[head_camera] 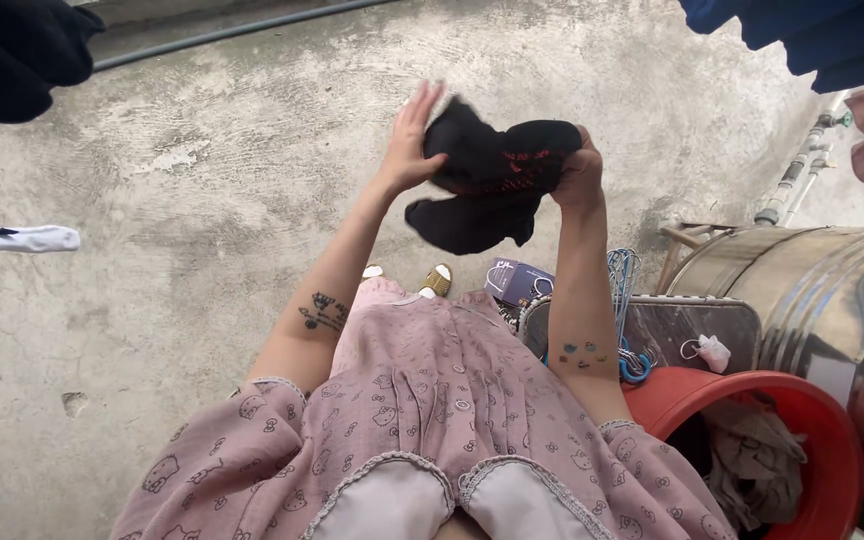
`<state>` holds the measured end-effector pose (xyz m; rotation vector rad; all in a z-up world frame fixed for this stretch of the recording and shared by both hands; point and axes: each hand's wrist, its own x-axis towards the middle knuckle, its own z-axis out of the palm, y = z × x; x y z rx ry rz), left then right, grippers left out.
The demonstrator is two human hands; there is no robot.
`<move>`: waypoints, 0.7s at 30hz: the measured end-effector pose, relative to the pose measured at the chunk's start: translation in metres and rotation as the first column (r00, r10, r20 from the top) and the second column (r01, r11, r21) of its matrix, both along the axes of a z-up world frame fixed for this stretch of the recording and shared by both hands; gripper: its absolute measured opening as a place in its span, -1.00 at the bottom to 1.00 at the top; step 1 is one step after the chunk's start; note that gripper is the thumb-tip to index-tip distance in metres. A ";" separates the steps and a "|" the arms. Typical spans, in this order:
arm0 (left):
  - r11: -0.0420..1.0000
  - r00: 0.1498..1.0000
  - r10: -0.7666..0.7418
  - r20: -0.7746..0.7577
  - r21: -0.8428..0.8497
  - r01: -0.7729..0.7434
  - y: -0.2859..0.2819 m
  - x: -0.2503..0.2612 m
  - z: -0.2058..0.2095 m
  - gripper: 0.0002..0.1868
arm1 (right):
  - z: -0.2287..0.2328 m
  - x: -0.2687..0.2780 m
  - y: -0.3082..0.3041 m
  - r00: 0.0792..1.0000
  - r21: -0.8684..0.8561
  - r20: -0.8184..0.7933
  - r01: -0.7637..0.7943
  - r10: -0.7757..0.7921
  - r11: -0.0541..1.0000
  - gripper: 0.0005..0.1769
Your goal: Hanging laundry on a clothesline using plastic hangers.
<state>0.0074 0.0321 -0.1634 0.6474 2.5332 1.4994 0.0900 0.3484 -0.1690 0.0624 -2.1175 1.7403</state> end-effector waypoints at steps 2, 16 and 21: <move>0.940 0.952 -0.292 0.096 -0.155 0.304 0.004 0.000 0.036 0.05 | 0.008 -0.004 0.006 0.995 -0.229 0.094 0.061 -0.041 0.972 -0.73; 0.902 0.986 -0.083 0.146 0.432 0.013 -0.060 -0.072 0.116 -0.67 | 0.105 -0.009 0.011 0.900 0.609 0.427 -0.213 -0.090 0.764 -0.74; 0.952 0.944 0.039 -0.328 0.299 0.065 -0.033 -0.086 0.151 -0.75 | 0.073 -0.030 -0.002 0.652 0.740 0.669 -0.545 -0.356 0.394 -0.38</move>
